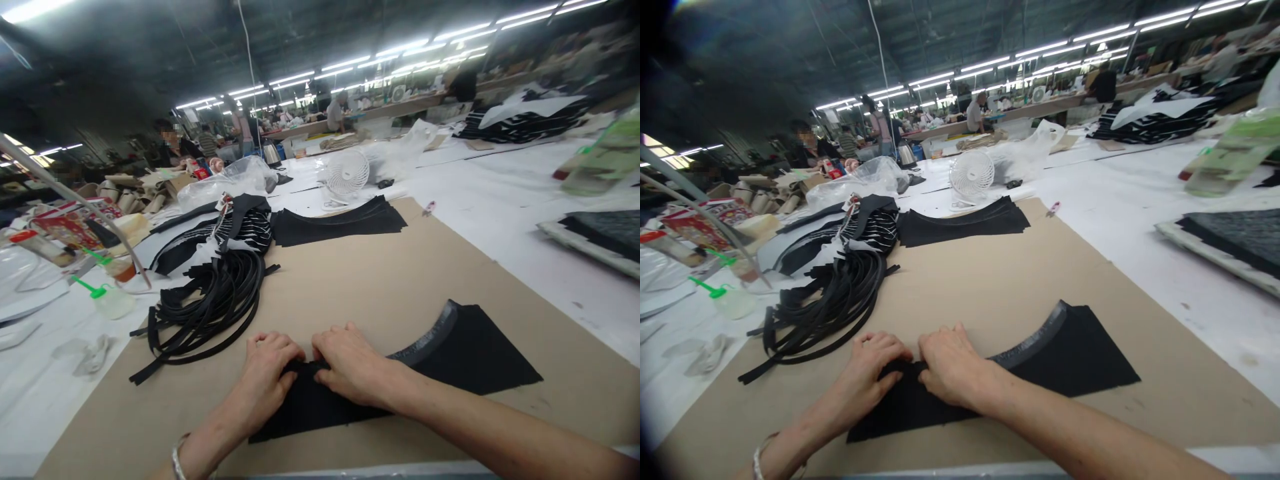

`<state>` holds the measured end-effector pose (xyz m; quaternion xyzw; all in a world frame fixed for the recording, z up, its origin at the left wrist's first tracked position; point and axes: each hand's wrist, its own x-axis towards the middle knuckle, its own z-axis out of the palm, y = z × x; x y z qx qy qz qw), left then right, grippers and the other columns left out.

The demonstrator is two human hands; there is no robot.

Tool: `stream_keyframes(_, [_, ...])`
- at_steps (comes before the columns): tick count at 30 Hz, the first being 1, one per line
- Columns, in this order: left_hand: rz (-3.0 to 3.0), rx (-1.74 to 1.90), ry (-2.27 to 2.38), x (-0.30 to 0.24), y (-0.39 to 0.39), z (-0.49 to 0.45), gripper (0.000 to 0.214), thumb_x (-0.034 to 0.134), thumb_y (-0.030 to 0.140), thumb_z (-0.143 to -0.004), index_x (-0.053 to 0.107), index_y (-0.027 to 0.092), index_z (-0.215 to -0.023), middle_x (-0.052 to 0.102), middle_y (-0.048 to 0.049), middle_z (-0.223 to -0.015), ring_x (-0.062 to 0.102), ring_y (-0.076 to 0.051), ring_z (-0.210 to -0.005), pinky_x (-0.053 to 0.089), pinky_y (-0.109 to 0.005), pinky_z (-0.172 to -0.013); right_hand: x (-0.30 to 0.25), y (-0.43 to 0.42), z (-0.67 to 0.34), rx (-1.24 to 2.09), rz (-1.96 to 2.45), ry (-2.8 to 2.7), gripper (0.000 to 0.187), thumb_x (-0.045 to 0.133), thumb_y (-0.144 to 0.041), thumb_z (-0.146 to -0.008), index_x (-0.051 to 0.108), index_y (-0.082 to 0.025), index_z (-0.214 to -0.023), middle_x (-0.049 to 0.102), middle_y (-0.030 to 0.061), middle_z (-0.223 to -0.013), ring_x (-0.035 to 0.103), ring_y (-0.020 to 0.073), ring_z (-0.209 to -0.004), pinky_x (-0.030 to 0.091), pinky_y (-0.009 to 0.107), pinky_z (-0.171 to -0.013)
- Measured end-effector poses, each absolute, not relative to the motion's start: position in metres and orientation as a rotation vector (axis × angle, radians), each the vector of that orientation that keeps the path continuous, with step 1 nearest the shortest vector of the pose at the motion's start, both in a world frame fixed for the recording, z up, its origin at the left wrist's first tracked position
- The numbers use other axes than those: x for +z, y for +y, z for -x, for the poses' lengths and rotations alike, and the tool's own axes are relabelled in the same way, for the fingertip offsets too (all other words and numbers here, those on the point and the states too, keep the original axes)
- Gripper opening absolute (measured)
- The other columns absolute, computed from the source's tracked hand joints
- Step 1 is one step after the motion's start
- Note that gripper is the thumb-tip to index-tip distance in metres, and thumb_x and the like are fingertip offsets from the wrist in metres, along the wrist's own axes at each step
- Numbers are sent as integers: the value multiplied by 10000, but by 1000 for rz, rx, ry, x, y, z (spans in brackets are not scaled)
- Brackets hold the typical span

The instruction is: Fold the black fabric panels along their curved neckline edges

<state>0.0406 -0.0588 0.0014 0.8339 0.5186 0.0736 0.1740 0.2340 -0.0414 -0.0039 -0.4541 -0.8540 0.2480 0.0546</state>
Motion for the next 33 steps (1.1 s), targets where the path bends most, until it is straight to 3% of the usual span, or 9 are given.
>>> stream_keyframes(8, [-2378, 195, 1408, 2, -54, -61, 309, 485, -15, -676, 627, 224, -811, 652, 7, -847, 568, -184, -884, 398, -331, -813, 1, -41, -239, 803, 1311, -2595, 105, 603, -187, -747, 667, -169, -827, 700, 73, -837, 635, 226, -817, 414, 302, -703])
stream_keyframes(12, [-2387, 183, 1380, 3, -53, -64, 356, 460, -42, -634, 635, 221, -800, 637, -1, -812, 570, -182, -848, 435, -297, -760, 1, -46, -242, 828, 1282, -2559, 139, 576, -151, -751, 664, -174, -856, 709, 57, -879, 649, 208, -856, 413, 271, -709])
stream_keyframes(18, [-2407, 246, 1357, 3, -58, -64, 363, 429, -36, -731, 660, 224, -835, 626, -15, -850, 572, -174, -875, 453, -281, -765, -4, -50, -246, 814, 1247, -2519, 113, 545, -144, -781, 636, -186, -834, 684, 40, -818, 640, 195, -783, 405, 268, -664])
stream_keyframes(25, [-2407, 334, 1319, -10, -67, -56, 394, 393, 30, -855, 702, 261, -934, 626, -23, -858, 587, -166, -862, 475, -272, -757, -21, -61, -250, 673, 1167, -2511, 111, 501, -124, -859, 593, -177, -892, 607, 52, -916, 561, 188, -876, 423, 299, -802])
stream_keyframes(33, [-2506, 452, 1262, -29, -79, -46, 395, 363, 68, -903, 673, 242, -1075, 653, -38, -910, 604, -157, -869, 513, -264, -762, -31, -62, -257, 562, 1027, -2553, 122, 474, -122, -907, 580, -172, -873, 578, 50, -911, 523, 177, -878, 435, 291, -816])
